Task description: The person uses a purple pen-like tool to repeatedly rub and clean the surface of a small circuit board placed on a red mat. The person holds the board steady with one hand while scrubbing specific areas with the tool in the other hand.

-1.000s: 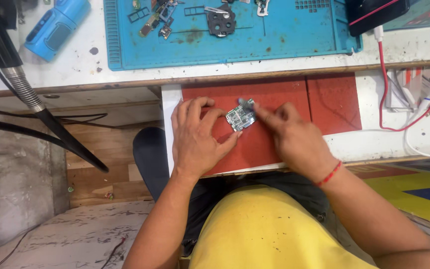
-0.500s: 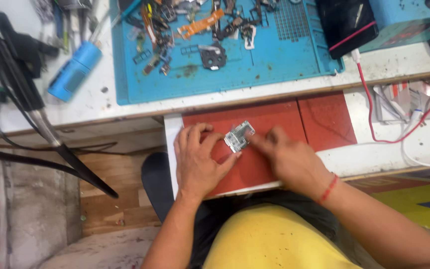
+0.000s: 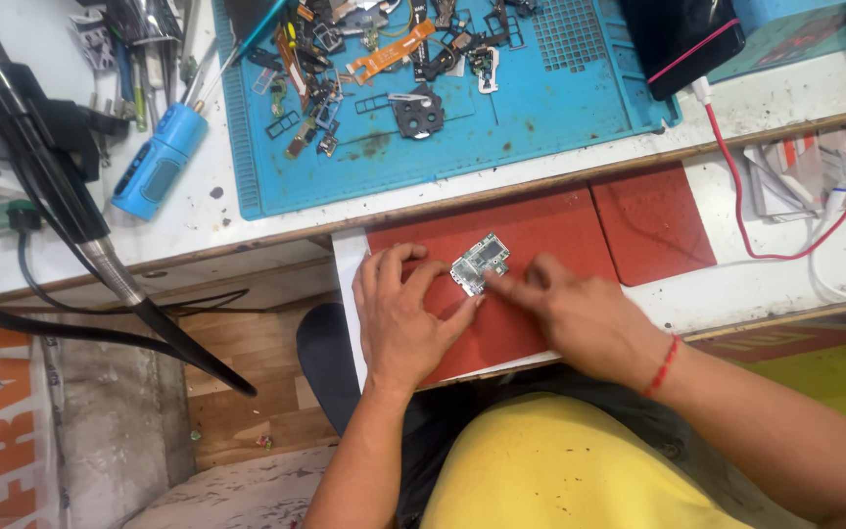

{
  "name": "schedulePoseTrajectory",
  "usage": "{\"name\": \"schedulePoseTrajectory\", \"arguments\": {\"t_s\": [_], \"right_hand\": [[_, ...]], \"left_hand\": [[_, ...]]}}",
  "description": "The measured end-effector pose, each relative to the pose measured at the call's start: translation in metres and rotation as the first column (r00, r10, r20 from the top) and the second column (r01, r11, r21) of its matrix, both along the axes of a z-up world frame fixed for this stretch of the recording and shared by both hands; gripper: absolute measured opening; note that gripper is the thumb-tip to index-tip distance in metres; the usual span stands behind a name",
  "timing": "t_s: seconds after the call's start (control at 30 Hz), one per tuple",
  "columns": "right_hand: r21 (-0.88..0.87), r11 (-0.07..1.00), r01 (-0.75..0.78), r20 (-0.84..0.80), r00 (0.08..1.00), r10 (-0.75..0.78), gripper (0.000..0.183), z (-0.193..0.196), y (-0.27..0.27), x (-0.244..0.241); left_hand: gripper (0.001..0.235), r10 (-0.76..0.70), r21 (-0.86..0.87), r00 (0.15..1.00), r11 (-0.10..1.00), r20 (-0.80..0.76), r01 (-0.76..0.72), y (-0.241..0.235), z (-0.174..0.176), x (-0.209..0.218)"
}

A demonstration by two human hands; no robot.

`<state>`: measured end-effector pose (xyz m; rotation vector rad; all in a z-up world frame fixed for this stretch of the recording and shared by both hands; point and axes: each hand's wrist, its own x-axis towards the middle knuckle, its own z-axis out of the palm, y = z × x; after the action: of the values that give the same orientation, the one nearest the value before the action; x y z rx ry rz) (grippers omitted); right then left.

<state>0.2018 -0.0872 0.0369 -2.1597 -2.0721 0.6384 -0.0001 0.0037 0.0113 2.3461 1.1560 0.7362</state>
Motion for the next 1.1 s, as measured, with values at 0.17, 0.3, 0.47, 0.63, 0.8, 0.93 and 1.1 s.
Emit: {"name": "schedulePoseTrajectory", "arguments": {"t_s": [0.17, 0.3, 0.47, 0.63, 0.8, 0.93, 1.1], "right_hand": [[-0.179, 0.983, -0.030, 0.013, 0.999, 0.033, 0.086, 0.011, -0.018, -0.001], [-0.087, 0.996, -0.005, -0.027, 1.000, 0.003, 0.082, 0.005, -0.012, -0.008], [-0.029, 0.996, -0.087, 0.012, 0.996, 0.088, 0.081, -0.006, 0.000, -0.016], [0.067, 0.997, -0.033, -0.007, 0.999, 0.034, 0.072, -0.008, -0.010, 0.000], [0.049, 0.999, 0.019, 0.000, 1.000, -0.019, 0.070, -0.007, -0.003, 0.003], [-0.080, 0.996, -0.049, -0.024, 0.999, 0.047, 0.080, 0.004, -0.006, -0.007], [-0.108, 0.994, -0.030, -0.052, 0.998, 0.024, 0.087, 0.007, -0.009, -0.006]], "left_hand": [[0.043, 0.008, -0.018, 1.000, 1.000, 0.011, -0.008, -0.002, -0.002, 0.000], [0.043, 0.016, -0.043, 1.000, 0.999, 0.012, -0.016, 0.000, -0.006, 0.000], [0.046, 0.017, -0.034, 1.000, 0.999, -0.007, -0.017, 0.001, -0.003, 0.002], [0.046, 0.011, -0.015, 1.000, 1.000, 0.003, -0.011, -0.003, -0.003, 0.000], [0.042, 0.003, -0.034, 1.000, 0.999, -0.001, -0.003, -0.003, -0.004, 0.001], [0.043, 0.011, -0.045, 1.000, 0.999, -0.021, -0.012, 0.002, -0.002, -0.001], [0.045, 0.002, -0.041, 1.000, 0.999, 0.007, -0.002, 0.001, -0.006, -0.002]]}}
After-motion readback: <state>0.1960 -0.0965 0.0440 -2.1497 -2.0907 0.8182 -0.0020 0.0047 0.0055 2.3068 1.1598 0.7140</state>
